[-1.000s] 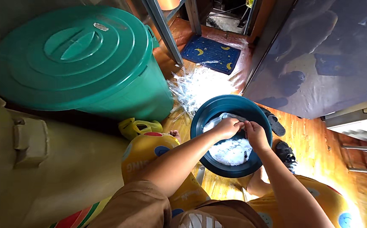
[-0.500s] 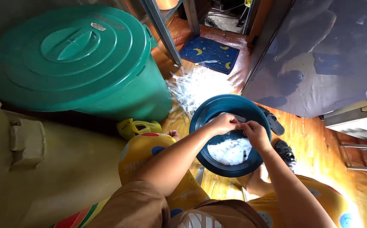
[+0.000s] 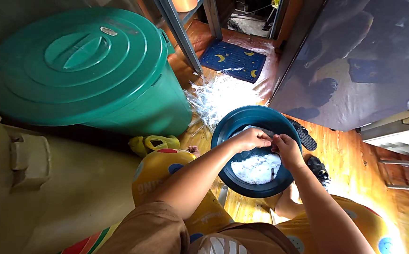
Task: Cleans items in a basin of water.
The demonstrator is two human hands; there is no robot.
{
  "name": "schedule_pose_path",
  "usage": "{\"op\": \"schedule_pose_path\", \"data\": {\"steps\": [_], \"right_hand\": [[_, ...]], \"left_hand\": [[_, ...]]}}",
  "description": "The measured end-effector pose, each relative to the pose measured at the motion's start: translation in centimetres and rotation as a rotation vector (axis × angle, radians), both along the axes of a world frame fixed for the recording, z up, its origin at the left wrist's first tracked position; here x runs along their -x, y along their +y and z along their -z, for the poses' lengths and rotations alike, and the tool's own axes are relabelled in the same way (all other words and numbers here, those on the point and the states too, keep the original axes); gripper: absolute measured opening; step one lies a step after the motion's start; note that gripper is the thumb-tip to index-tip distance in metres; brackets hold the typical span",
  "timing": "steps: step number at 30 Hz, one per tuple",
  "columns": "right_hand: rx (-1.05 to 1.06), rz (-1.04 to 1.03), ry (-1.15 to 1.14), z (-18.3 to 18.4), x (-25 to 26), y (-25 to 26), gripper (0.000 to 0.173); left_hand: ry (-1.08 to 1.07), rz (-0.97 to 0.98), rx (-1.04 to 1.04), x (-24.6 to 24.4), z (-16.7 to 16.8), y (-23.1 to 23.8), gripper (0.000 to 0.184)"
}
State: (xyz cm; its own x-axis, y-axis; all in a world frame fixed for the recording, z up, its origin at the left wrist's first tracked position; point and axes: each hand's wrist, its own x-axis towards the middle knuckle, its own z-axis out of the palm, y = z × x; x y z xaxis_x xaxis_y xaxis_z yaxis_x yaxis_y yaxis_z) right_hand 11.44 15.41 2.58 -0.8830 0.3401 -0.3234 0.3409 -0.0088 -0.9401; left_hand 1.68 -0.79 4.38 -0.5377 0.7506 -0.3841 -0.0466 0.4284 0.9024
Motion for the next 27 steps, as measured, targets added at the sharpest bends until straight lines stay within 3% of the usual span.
{"op": "schedule_pose_path", "data": {"steps": [3,6,8,11,14,17,22,27], "right_hand": [[0.078,0.04,0.007,0.0,-0.1,-0.4,0.027],[0.163,0.062,0.015,-0.3,-0.3,-0.1,0.044],[0.153,0.016,0.008,-0.5,-0.4,0.2,0.039],[-0.011,-0.052,0.023,0.2,-0.4,-0.1,0.016],[-0.223,-0.095,0.014,0.7,-0.2,-0.4,0.025],[-0.304,-0.08,0.043,0.9,0.0,-0.5,0.036],[-0.128,-0.096,0.052,0.2,-0.2,-0.4,0.022],[0.01,-0.156,-0.006,-0.5,-0.5,-0.1,0.008]], "left_hand": [[0.018,-0.049,0.053,-0.1,0.2,0.1,0.018],[0.038,-0.077,0.086,-0.1,0.4,0.1,0.019],[0.068,-0.065,0.096,-0.1,0.4,0.0,0.022],[0.159,0.027,0.149,-0.4,0.0,0.1,0.03],[0.204,0.074,0.201,-0.8,-0.4,0.6,0.035],[0.184,0.059,0.174,-1.0,-0.2,0.7,0.042],[0.083,-0.014,0.061,-0.2,0.3,0.0,0.025],[0.094,-0.016,0.112,-0.1,0.1,-0.4,0.016]]}}
